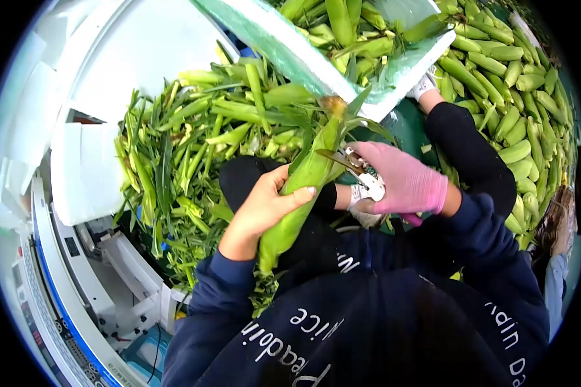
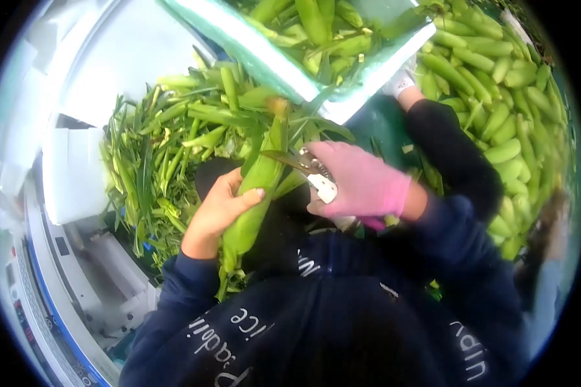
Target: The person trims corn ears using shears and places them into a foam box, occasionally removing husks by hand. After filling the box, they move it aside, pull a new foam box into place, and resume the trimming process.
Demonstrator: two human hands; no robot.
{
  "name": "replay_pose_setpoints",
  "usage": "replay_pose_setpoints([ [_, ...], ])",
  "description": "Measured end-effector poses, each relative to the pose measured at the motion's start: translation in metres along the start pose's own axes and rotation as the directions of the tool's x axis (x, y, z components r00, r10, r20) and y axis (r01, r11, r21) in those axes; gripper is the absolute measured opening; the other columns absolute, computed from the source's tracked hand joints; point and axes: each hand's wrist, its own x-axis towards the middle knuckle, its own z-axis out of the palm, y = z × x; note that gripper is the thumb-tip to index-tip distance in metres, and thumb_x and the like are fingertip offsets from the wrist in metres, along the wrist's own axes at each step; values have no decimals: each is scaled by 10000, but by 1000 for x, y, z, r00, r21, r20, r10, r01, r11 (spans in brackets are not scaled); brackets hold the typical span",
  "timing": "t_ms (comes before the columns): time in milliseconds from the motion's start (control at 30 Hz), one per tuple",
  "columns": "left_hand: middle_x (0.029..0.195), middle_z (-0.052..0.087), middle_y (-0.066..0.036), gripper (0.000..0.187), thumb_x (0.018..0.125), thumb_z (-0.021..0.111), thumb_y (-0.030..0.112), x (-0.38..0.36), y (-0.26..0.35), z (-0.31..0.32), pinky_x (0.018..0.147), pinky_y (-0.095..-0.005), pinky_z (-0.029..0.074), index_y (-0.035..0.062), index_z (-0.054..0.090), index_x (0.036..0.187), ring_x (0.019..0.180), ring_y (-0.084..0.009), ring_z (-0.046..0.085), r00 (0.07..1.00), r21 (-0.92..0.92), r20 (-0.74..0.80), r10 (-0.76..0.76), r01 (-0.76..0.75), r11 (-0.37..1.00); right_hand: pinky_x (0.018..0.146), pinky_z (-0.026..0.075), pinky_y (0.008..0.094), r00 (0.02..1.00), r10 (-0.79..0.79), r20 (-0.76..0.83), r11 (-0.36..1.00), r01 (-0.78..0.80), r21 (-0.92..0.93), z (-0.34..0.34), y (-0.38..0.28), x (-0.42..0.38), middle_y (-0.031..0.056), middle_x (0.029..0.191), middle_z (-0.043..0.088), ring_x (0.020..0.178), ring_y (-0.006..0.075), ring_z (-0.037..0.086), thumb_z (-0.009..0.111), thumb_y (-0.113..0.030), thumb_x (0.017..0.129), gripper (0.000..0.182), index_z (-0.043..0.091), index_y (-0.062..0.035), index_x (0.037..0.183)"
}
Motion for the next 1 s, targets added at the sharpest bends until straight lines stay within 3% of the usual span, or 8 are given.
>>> replay_pose_setpoints([
  [67,1134,687,-47,485,890,767,235,-2,-7,-13,923,-285,493,-24,611,1270,1013,-103,612,984,6,177,-28,28,1000,814,501,453,985,-143,99,988,148,-50,-7,-3,7,218,919,623,937,411,625,744,-291,740,448,558,-4,1028],
  [333,1020,694,-93,675,813,793,504,-13,-22,-34,850,-309,526,8,605,1232,928,-176,657,942,-204,333,29,42,978,638,503,336,980,136,143,905,-182,385,29,-14,8,92,778,645,676,205,638,767,-257,796,362,622,-4,1010],
  [500,1016,636,-108,580,951,620,522,-16,-39,-46,883,-371,545,38,529,1258,923,-240,638,954,-762,-261,148,-298,575,631,546,292,936,236,263,131,-299,945,45,-35,17,93,919,642,703,191,647,675,-189,914,474,517,47,1294],
  [533,1039,638,-99,549,955,629,499,-11,-40,-54,918,-374,533,45,535,1248,955,-237,633,894,-757,-437,98,-425,497,790,577,373,932,155,327,97,-344,934,58,-25,13,133,1087,632,968,271,660,672,-185,908,572,437,43,1377],
  [700,1142,638,-78,468,979,638,416,9,-22,-77,1070,-405,465,32,550,1232,1118,-228,601,549,-570,-821,-155,-780,259,905,434,271,896,125,427,722,-377,580,65,-36,13,25,1132,560,1022,120,516,750,-111,786,658,449,-41,1367],
  [767,1187,616,-90,493,987,617,434,14,-15,-66,1078,-406,462,30,528,1255,1161,-228,580,485,-483,-872,-68,-827,287,855,465,328,935,124,333,798,-293,527,73,-33,19,112,1017,598,953,217,577,776,-256,802,523,520,-3,1181],
  [833,1257,574,-112,532,1001,575,468,23,-11,-50,1088,-426,455,38,471,1297,1225,-233,539,409,-395,-912,-16,-869,297,886,456,305,900,204,384,550,-430,716,76,-35,26,76,1032,576,975,170,550,777,-278,831,550,505,-7,1225],
  [1000,1292,581,-110,578,973,572,547,30,-21,-6,1139,-499,390,70,482,1287,1273,-322,539,322,-200,-905,279,-899,390,919,441,277,947,218,234,561,-318,764,79,-22,49,42,1120,524,1036,134,506,781,-175,817,691,408,-21,1378],
])
